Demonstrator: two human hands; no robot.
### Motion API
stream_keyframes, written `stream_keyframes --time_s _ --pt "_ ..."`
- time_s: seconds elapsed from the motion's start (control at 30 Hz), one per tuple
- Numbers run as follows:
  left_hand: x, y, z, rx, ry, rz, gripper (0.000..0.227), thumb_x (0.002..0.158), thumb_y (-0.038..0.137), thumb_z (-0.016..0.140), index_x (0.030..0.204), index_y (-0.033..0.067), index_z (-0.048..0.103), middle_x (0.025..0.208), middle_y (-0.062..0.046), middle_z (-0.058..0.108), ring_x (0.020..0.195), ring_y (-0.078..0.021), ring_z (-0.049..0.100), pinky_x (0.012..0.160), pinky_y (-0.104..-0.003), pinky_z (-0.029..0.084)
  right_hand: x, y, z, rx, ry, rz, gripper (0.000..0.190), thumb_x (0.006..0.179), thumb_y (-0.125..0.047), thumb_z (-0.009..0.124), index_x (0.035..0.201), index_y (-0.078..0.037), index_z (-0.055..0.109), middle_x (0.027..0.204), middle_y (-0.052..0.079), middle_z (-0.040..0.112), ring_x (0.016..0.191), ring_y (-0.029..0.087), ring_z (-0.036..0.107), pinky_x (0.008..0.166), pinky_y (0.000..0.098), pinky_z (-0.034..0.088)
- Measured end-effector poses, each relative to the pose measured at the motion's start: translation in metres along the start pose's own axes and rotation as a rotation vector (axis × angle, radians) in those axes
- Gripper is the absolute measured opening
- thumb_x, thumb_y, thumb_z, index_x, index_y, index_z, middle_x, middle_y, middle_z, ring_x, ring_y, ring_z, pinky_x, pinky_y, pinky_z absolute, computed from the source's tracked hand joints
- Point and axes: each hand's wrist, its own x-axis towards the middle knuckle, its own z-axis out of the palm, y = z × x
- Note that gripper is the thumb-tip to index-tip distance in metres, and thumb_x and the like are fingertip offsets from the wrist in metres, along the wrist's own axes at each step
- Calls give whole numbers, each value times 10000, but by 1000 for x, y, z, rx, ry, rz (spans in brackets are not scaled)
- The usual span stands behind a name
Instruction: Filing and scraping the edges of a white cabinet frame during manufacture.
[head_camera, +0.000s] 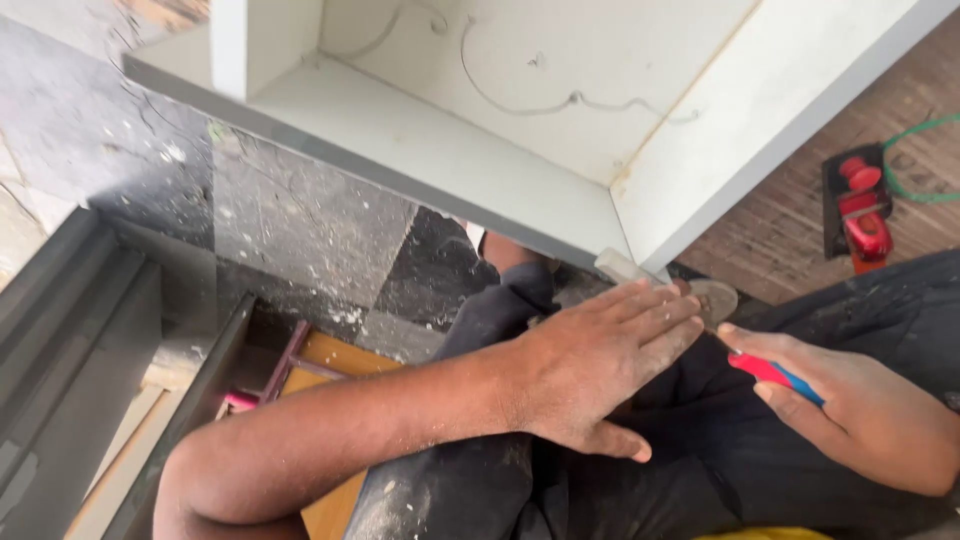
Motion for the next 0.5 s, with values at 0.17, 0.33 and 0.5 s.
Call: stream_keyframes --time_s 0.17,0.33,0.5 --pt "3 1 5 -12 -25 21 1163 701 551 825 1468 -164 322 1555 -343 346 1505 -447 295 1272 -520 197 -10 1 12 8 -10 52 665 946 -335 623 1563 -150 458 1336 53 698 1179 191 706 958 320 574" --pt "3 4 -7 42 -83 -27 1191 708 590 809 1476 -178 320 1551 -341 360 1513 -431 308 1305 -502 207 8 -39 -1 -6 122 -129 589 891 -264 588 1449 -96 502 1287 123 700 1167 272 703 940 364 540" --pt "2 0 8 -4 14 31 1162 718 573 816 1478 -165 340 1573 -330 363 1532 -434 298 1282 -527 210 4 -35 -5 -42 -156 346 722 940 -378 624 1614 -266 391 1283 4 744 1086 170 732 932 312 608"
